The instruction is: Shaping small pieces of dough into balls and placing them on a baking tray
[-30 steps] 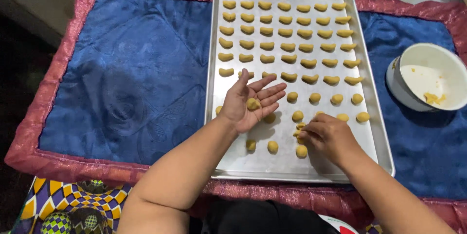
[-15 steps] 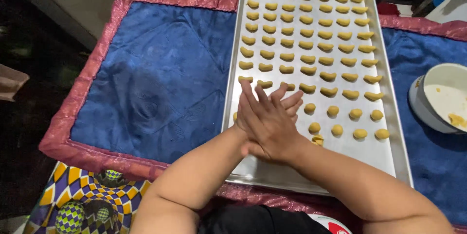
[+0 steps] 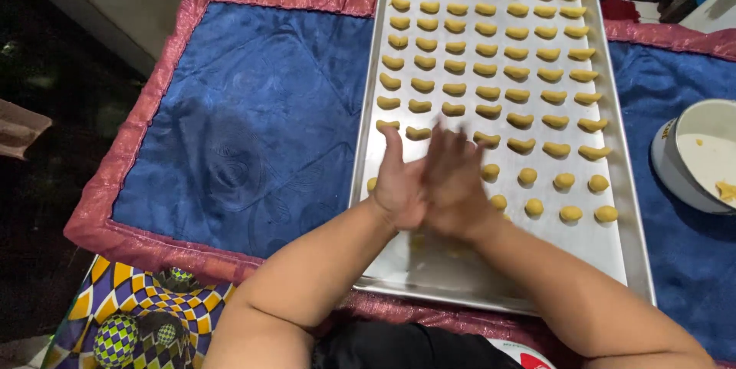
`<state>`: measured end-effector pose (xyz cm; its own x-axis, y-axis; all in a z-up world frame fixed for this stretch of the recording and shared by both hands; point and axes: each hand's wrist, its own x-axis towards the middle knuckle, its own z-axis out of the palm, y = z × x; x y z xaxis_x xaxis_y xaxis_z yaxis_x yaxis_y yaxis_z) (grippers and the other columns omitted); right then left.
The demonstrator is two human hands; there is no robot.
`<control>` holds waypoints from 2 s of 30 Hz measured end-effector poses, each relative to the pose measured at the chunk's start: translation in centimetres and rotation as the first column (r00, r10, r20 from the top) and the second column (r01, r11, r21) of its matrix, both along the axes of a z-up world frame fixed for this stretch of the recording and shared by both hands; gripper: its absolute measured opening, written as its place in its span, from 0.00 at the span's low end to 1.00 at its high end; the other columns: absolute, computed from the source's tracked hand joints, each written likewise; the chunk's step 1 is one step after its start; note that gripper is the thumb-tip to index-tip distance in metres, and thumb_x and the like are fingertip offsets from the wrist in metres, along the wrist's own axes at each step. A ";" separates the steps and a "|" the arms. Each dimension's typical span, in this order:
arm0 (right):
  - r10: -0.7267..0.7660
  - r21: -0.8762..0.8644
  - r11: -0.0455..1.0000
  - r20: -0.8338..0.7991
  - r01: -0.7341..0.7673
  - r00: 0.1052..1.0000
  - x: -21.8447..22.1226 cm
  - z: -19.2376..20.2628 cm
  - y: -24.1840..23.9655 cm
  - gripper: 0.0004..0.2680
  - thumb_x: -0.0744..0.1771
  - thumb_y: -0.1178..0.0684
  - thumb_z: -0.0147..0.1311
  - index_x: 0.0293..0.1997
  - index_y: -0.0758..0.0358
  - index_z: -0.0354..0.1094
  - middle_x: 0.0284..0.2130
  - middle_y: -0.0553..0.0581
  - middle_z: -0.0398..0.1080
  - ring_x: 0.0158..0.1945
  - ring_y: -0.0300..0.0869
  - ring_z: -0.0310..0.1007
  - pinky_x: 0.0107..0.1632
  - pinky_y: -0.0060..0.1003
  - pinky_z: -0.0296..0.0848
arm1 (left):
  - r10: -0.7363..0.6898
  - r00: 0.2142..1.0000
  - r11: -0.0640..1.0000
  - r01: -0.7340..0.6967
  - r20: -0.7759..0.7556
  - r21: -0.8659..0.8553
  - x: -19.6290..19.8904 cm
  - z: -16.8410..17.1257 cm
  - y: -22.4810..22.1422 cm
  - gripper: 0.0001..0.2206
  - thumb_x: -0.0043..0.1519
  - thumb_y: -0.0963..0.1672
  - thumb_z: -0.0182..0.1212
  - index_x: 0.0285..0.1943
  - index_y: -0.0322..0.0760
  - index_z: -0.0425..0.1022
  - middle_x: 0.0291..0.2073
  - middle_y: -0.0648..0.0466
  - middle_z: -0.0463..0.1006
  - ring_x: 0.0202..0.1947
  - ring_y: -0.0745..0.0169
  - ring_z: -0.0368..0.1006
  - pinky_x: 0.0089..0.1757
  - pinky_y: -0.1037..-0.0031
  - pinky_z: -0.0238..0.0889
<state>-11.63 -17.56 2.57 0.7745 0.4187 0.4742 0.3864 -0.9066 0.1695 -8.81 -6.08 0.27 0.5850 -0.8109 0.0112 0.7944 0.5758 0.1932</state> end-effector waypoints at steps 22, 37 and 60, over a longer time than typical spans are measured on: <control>0.461 0.379 0.760 0.257 -0.528 0.849 -0.9 -3.4 0.5 0.43 0.63 0.15 0.29 0.78 0.64 0.39 0.77 0.64 0.38 0.79 0.58 0.15 0.73 0.55 0.10 | -0.430 0.888 0.429 0.046 -0.159 -0.902 -1.1 0.5 -1.0 0.43 0.59 0.64 0.63 0.76 0.42 0.55 0.73 0.47 0.44 0.71 0.39 0.55 0.60 0.73 0.63; 0.147 0.270 0.953 -0.020 -0.136 0.989 1.8 -5.1 -3.2 0.43 0.57 0.37 0.50 0.77 0.72 0.37 0.75 0.76 0.40 0.72 0.82 0.32 0.61 0.82 0.40 | 0.079 0.984 0.991 -0.095 0.162 0.093 -1.7 3.8 -0.6 0.47 0.47 0.75 0.25 0.77 0.74 0.44 0.72 0.76 0.51 0.59 0.79 0.66 0.29 0.93 0.55; 0.087 0.271 0.961 -0.109 -0.055 0.990 0.0 -4.5 -1.6 0.48 0.50 0.37 0.54 0.74 0.81 0.39 0.65 0.79 0.52 0.62 0.75 0.51 0.56 0.80 0.50 | 0.163 0.986 0.977 -0.157 0.033 -0.148 -0.6 1.0 -0.9 0.53 0.49 0.76 0.33 0.81 0.56 0.46 0.71 0.48 0.62 0.66 0.47 0.65 0.64 0.59 0.57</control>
